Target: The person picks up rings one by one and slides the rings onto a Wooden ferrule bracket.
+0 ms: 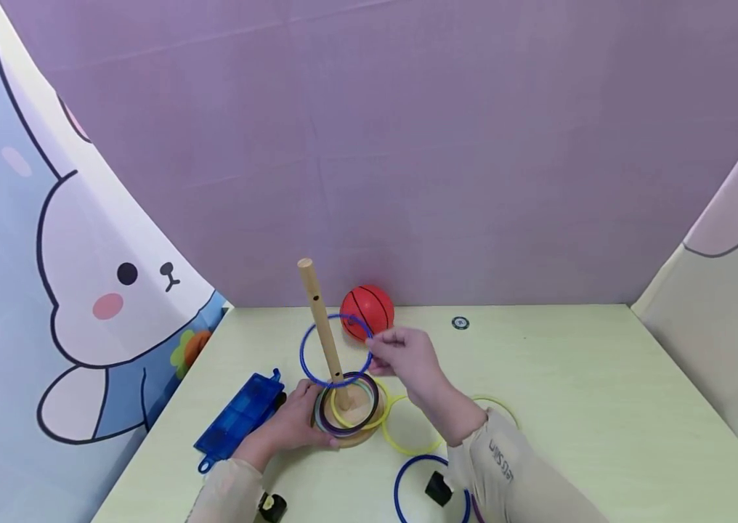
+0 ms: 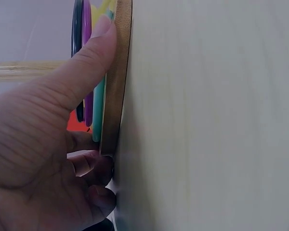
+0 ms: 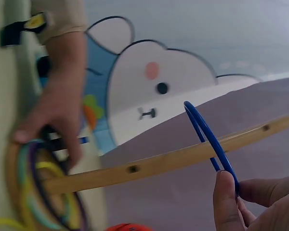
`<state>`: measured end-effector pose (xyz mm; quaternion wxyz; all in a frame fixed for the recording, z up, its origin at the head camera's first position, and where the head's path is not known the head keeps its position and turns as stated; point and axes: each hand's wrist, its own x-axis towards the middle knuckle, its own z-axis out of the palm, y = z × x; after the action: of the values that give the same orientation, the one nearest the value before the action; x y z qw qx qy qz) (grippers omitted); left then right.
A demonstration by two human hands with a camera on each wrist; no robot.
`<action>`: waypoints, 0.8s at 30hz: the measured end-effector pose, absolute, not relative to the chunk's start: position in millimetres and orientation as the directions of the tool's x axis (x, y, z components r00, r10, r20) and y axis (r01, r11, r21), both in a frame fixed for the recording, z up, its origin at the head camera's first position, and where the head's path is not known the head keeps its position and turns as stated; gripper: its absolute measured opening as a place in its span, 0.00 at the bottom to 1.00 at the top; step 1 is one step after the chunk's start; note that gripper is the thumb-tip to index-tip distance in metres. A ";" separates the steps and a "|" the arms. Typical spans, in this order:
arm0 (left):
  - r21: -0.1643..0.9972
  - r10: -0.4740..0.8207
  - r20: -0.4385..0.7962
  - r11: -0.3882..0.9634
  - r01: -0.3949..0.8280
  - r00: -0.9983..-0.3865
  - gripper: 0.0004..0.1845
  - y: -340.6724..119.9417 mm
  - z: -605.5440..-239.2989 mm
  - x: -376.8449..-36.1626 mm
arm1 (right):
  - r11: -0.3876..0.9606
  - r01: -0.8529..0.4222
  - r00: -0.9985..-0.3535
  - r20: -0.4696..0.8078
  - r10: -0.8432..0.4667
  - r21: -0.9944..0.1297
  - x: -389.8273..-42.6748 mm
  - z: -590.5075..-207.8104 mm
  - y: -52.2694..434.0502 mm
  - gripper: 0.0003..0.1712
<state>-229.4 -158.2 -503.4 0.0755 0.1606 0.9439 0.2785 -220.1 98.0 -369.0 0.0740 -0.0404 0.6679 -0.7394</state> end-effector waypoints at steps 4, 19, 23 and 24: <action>0.556 0.346 -0.044 0.788 0.265 -0.937 0.62 -158.2 -503.2 -229.8 | -0.046 0.123 -0.982 -0.115 -0.147 -0.991 -219.3 -411.0 95.9 0.12; 0.546 0.350 -0.053 0.795 0.266 -0.935 0.63 -156.6 -501.2 -229.7 | 0.033 0.128 -0.990 -0.130 -0.045 -0.991 -219.4 -474.2 101.4 0.09; 0.548 0.343 -0.065 0.797 0.254 -0.937 0.63 -156.5 -502.1 -229.8 | 0.135 0.122 -0.993 -0.121 0.016 -0.983 -220.3 -477.0 118.6 0.06; 0.550 0.340 -0.069 0.797 0.249 -0.938 0.62 -156.6 -502.7 -229.9 | 0.160 0.127 -0.992 -0.125 0.026 -0.979 -220.3 -478.2 123.8 0.05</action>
<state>-229.9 -156.6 -502.7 0.0824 0.1560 0.9444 0.2775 -220.3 123.8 -478.2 0.0390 0.0505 0.7606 -0.6460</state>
